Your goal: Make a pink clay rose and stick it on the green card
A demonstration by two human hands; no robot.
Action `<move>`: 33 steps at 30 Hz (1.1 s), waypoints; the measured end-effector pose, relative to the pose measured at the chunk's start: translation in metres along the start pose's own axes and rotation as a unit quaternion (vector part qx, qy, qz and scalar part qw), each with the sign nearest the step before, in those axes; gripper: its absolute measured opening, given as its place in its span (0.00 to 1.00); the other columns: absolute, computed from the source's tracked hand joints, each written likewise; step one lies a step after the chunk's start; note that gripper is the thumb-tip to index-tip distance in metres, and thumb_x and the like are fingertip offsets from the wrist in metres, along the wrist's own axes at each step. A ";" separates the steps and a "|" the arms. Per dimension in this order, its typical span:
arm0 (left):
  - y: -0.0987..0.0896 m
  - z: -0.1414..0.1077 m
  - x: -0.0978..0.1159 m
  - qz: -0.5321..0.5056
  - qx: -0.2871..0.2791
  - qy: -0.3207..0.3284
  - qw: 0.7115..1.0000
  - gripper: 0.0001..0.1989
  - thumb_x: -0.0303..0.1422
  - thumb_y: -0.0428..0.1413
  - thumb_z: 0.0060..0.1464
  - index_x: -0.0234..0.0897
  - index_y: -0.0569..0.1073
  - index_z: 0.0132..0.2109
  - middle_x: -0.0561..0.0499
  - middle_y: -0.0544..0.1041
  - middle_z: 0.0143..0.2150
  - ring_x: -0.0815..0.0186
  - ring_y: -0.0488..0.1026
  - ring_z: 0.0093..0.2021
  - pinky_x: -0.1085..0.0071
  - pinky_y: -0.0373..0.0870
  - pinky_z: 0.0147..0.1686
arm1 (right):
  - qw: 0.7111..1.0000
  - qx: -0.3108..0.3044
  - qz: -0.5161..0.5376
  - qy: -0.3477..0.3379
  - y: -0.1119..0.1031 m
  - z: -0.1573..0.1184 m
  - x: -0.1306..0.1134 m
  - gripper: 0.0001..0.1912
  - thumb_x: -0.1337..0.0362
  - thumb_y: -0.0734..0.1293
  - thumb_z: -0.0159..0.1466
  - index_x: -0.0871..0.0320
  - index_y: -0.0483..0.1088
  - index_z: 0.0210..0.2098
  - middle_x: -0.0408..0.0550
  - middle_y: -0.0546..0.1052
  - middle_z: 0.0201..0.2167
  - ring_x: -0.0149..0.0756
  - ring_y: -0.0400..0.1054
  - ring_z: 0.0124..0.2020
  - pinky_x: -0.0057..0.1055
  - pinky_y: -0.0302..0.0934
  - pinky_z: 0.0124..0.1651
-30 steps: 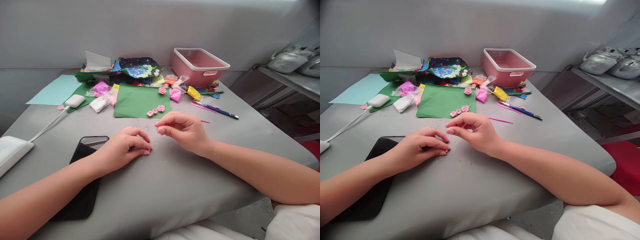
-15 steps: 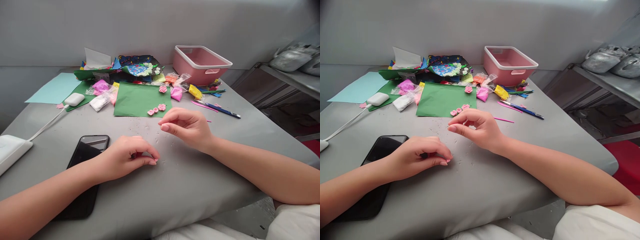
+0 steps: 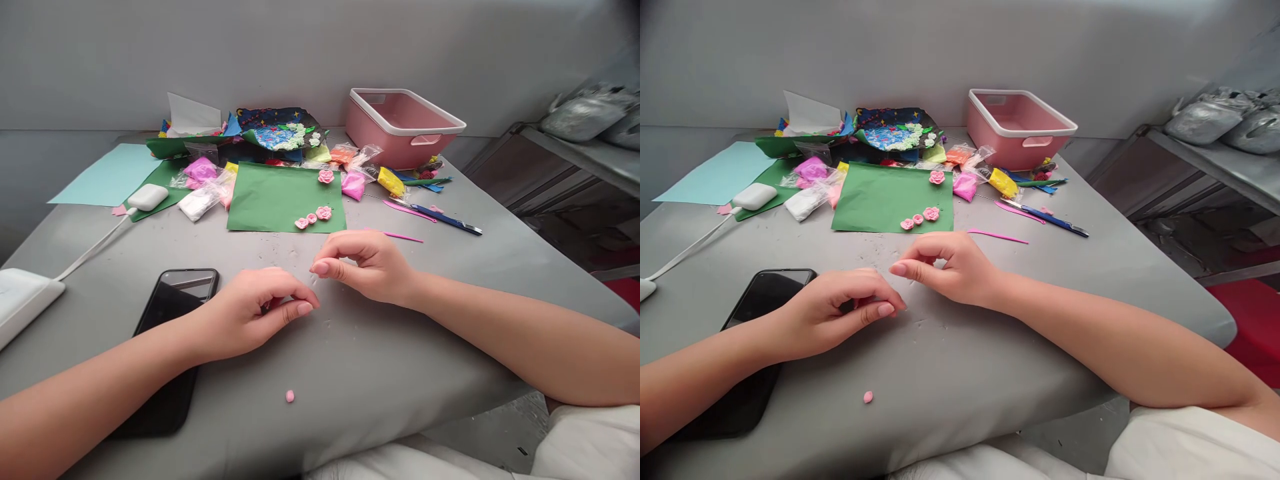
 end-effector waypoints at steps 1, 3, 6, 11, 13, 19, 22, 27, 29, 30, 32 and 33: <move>-0.001 0.000 -0.002 0.001 0.007 -0.009 1.000 0.09 0.31 0.53 0.63 0.39 0.78 0.40 0.55 0.79 0.31 0.72 0.69 0.27 0.77 0.66 0.29 | 1.000 -0.007 -0.011 -0.010 0.002 0.000 -0.002 0.12 0.61 0.69 0.65 0.59 0.76 0.27 0.45 0.78 0.24 0.28 0.66 0.26 0.27 0.63 0.30; -0.004 0.001 -0.006 0.001 0.015 -0.028 0.999 0.10 0.32 0.52 0.64 0.39 0.78 0.40 0.54 0.79 0.31 0.72 0.67 0.26 0.76 0.65 0.27 | 1.000 -0.008 -0.019 -0.024 0.002 0.000 -0.003 0.08 0.63 0.70 0.65 0.59 0.76 0.29 0.45 0.79 0.26 0.28 0.68 0.28 0.26 0.64 0.31; -0.002 0.001 -0.005 -0.005 -0.029 -0.031 0.999 0.08 0.35 0.55 0.62 0.39 0.78 0.39 0.55 0.79 0.31 0.72 0.67 0.27 0.76 0.65 0.28 | 1.000 0.003 -0.015 -0.014 0.001 -0.001 0.001 0.05 0.64 0.71 0.63 0.59 0.77 0.35 0.47 0.80 0.31 0.29 0.71 0.31 0.26 0.67 0.34; 0.023 -0.012 0.013 -0.009 -0.215 0.012 0.976 0.12 0.36 0.68 0.51 0.42 0.78 0.43 0.54 0.80 0.39 0.67 0.75 0.41 0.77 0.70 0.38 | 1.000 -0.003 -0.018 0.015 0.003 -0.002 0.010 0.06 0.62 0.70 0.64 0.59 0.77 0.35 0.47 0.80 0.32 0.29 0.71 0.31 0.27 0.68 0.34; 0.028 -0.018 0.018 0.011 -0.250 0.033 0.968 0.12 0.33 0.67 0.52 0.45 0.79 0.45 0.53 0.79 0.40 0.66 0.75 0.43 0.78 0.70 0.40 | 1.000 -0.008 -0.019 0.022 0.004 -0.001 0.011 0.06 0.62 0.70 0.64 0.59 0.77 0.34 0.47 0.80 0.31 0.29 0.71 0.30 0.27 0.68 0.34; 0.038 -0.023 0.024 0.051 -0.289 0.075 0.953 0.08 0.32 0.62 0.58 0.48 0.81 0.44 0.52 0.79 0.36 0.65 0.73 0.41 0.76 0.69 0.39 | 0.999 -0.011 -0.022 0.033 0.003 0.000 0.012 0.07 0.62 0.70 0.64 0.59 0.77 0.34 0.48 0.80 0.31 0.29 0.71 0.30 0.27 0.68 0.34; 0.039 -0.023 0.026 0.057 -0.289 0.090 0.952 0.06 0.31 0.62 0.58 0.48 0.82 0.41 0.52 0.79 0.35 0.65 0.73 0.39 0.75 0.69 0.39 | 0.999 -0.013 -0.023 0.034 0.003 0.000 0.013 0.07 0.62 0.70 0.64 0.60 0.77 0.34 0.47 0.80 0.31 0.29 0.71 0.30 0.27 0.68 0.34; 0.039 -0.022 0.031 0.051 -0.273 0.114 0.954 0.06 0.30 0.62 0.58 0.50 0.83 0.37 0.53 0.79 0.32 0.66 0.73 0.35 0.73 0.69 0.38 | 0.999 -0.016 -0.023 0.037 0.004 0.000 0.014 0.07 0.62 0.70 0.64 0.59 0.77 0.34 0.47 0.80 0.31 0.30 0.72 0.31 0.27 0.68 0.34; 0.039 -0.022 0.031 0.048 -0.271 0.114 0.955 0.06 0.31 0.62 0.58 0.50 0.83 0.37 0.53 0.79 0.32 0.66 0.73 0.35 0.73 0.69 0.38 | 0.999 -0.014 -0.022 0.038 0.004 0.000 0.014 0.07 0.61 0.70 0.64 0.59 0.77 0.34 0.47 0.80 0.31 0.30 0.71 0.31 0.27 0.68 0.34; 0.039 -0.022 0.031 0.048 -0.273 0.113 0.954 0.06 0.31 0.62 0.58 0.49 0.83 0.37 0.53 0.79 0.32 0.66 0.73 0.35 0.74 0.69 0.38 | 0.999 -0.014 -0.021 0.038 0.004 0.000 0.014 0.07 0.62 0.70 0.64 0.59 0.77 0.34 0.47 0.80 0.31 0.30 0.71 0.31 0.27 0.68 0.35; 0.040 -0.022 0.030 0.046 -0.277 0.112 0.953 0.06 0.31 0.62 0.59 0.48 0.83 0.37 0.52 0.79 0.32 0.66 0.73 0.35 0.74 0.69 0.38 | 0.999 -0.014 -0.020 0.037 0.004 0.000 0.013 0.07 0.62 0.70 0.64 0.60 0.77 0.34 0.47 0.80 0.31 0.30 0.71 0.31 0.27 0.67 0.35; 0.040 -0.022 0.029 0.045 -0.278 0.110 0.953 0.06 0.31 0.61 0.59 0.48 0.83 0.37 0.52 0.80 0.32 0.66 0.73 0.35 0.74 0.69 0.38 | 0.999 -0.014 -0.020 0.036 0.004 0.000 0.013 0.07 0.62 0.70 0.64 0.60 0.77 0.34 0.48 0.80 0.31 0.30 0.71 0.31 0.27 0.67 0.35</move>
Point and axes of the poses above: each hand's wrist, its own z-axis towards the middle knuckle, its own y-axis out of the palm, x = y × z, the point moved 10 cm from there along z, towards the middle knuckle
